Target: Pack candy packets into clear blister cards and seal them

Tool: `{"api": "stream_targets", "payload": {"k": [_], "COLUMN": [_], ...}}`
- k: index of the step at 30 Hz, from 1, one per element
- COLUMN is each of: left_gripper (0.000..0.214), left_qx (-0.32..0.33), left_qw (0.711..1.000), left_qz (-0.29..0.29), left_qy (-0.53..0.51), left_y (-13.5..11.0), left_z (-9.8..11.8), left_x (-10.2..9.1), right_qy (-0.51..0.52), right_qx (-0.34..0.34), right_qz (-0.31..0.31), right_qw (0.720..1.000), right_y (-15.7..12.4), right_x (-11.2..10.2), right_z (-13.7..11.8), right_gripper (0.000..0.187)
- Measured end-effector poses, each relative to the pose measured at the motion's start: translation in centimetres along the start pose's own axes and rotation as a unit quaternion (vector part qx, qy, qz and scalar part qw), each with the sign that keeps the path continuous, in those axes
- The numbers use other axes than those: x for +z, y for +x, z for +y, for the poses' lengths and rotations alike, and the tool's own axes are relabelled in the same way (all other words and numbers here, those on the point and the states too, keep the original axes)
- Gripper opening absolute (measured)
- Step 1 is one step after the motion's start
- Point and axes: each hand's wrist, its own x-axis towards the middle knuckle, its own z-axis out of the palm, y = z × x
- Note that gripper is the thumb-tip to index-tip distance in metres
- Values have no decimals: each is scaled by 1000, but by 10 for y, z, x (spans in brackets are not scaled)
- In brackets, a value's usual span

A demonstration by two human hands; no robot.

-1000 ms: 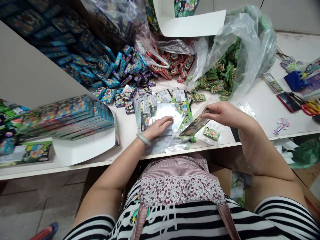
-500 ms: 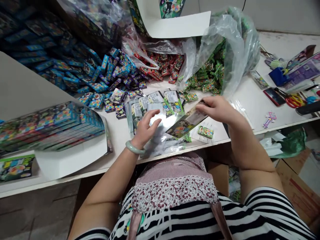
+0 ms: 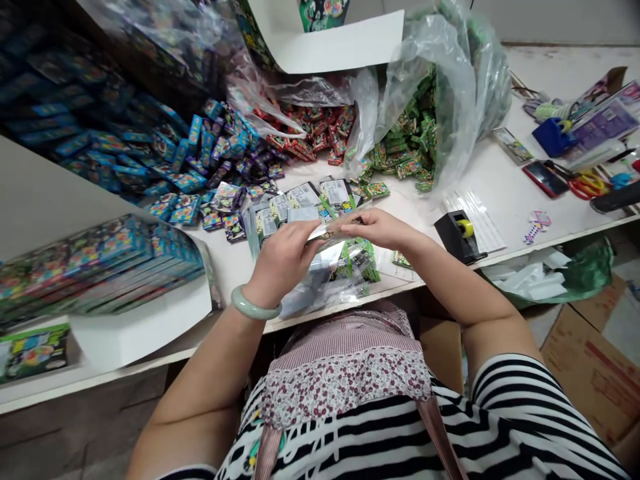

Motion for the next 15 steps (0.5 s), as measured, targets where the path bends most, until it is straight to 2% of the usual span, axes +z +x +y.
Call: {"api": "stream_targets", "payload": {"k": [3, 5, 7, 8, 10, 12, 13, 15], "left_gripper": [35, 32, 30, 29, 27, 25, 25, 26], "left_qx": [2, -8, -19, -27, -59, -109, -135, -184], "left_qw": [999, 998, 999, 999, 997, 985, 975, 957], "left_qz": [-28, -24, -5, 10, 56, 126, 158, 191], "left_qy": [43, 55, 49, 36, -6, -53, -74, -116], "left_y": [-3, -6, -8, -9, -12, -15, -16, -19], "left_z": [3, 2, -3, -5, -10, -10, -9, -4], "left_x": [1, 1, 0, -2, -7, -12, -13, -13], "right_qy": [26, 25, -14, -48, -117, -150, -147, -100], "right_qx": [-15, -26, -46, -60, -92, -112, -111, -86], "right_qz": [-17, -30, -15, 15, 119, 217, 235, 199], "right_qw": [999, 999, 999, 997, 982, 958, 954, 971], "right_y": [3, 5, 6, 5, -1, -9, -13, -18], "right_x": [5, 9, 12, 13, 13, 16, 21, 36], "right_z": [2, -2, -11, -16, -26, -26, -22, -4], "right_gripper": [37, 40, 38, 36, 31, 38, 48, 64]}}
